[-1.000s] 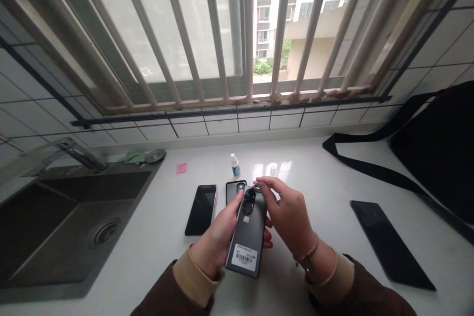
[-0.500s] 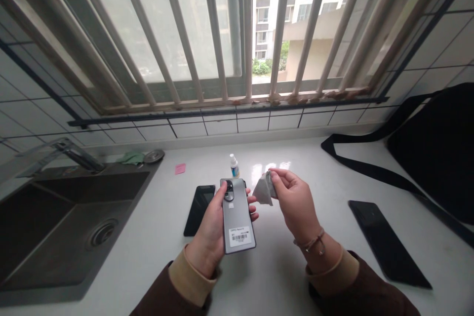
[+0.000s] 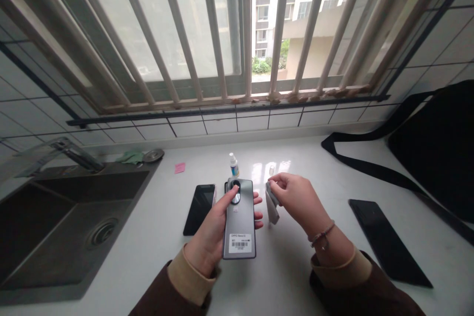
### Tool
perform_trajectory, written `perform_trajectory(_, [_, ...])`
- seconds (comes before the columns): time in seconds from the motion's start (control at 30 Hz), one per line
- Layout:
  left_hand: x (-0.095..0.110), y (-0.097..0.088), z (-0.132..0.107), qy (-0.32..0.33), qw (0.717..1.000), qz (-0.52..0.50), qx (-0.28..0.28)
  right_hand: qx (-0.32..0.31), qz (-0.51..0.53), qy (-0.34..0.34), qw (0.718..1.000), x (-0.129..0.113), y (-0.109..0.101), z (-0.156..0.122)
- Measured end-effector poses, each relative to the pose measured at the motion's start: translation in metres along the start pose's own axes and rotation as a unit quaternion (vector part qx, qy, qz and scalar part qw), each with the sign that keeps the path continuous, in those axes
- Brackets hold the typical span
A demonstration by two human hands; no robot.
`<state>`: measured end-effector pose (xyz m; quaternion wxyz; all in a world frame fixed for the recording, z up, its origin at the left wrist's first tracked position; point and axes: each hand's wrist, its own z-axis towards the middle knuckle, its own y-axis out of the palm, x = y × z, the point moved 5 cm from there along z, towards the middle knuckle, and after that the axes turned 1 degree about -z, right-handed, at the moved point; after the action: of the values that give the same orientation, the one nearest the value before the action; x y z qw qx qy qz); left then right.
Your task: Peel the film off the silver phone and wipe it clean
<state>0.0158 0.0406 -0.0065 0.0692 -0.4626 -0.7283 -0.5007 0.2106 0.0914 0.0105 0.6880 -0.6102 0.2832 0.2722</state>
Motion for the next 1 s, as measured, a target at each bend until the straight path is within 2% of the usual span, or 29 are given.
perform_trajectory(0.17, [-0.004, 0.002, -0.005, -0.031, 0.999, 0.02, -0.03, -0.045, -0.035, -0.005, 0.998, -0.002, 0.0, 0.0])
perform_trajectory(0.3, [-0.006, 0.004, -0.01, -0.056, 0.995, 0.061, -0.049, -0.125, 0.08, 0.0, 0.989, -0.005, 0.006, -0.004])
perform_trajectory(0.4, [-0.005, 0.004, -0.012, -0.063, 0.993, 0.085, -0.053, -0.201, 0.206, 0.021, 0.957, -0.005, 0.01, -0.006])
perform_trajectory(0.47, [-0.005, 0.005, -0.014, -0.064, 0.992, 0.091, -0.068, -0.231, 0.264, 0.046, 0.935, -0.004, 0.01, -0.007])
perform_trajectory(0.6, [-0.002, 0.01, -0.017, -0.037, 0.99, 0.089, -0.104, -0.247, 0.354, 0.072, 0.899, -0.001, 0.009, -0.005])
perform_trajectory(0.7, [0.003, 0.011, -0.017, -0.01, 0.992, 0.07, -0.104, -0.25, 0.419, 0.084, 0.869, 0.001, 0.015, -0.003])
perform_trajectory(0.83, [0.006, 0.006, -0.014, -0.01, 0.995, 0.042, -0.092, -0.178, 0.516, 0.147, 0.825, 0.01, 0.021, 0.002])
perform_trajectory(0.87, [0.007, 0.005, -0.013, -0.011, 0.995, 0.038, -0.089, -0.176, 0.536, 0.155, 0.811, 0.011, 0.023, 0.002])
perform_trajectory(0.93, [0.008, 0.001, -0.012, -0.012, 0.996, 0.034, -0.082, -0.208, 0.558, 0.156, 0.788, 0.009, 0.027, 0.0])
perform_trajectory(1.0, [0.009, 0.0, -0.01, -0.012, 0.996, 0.036, -0.075, -0.239, 0.562, 0.147, 0.778, 0.007, 0.029, -0.002])
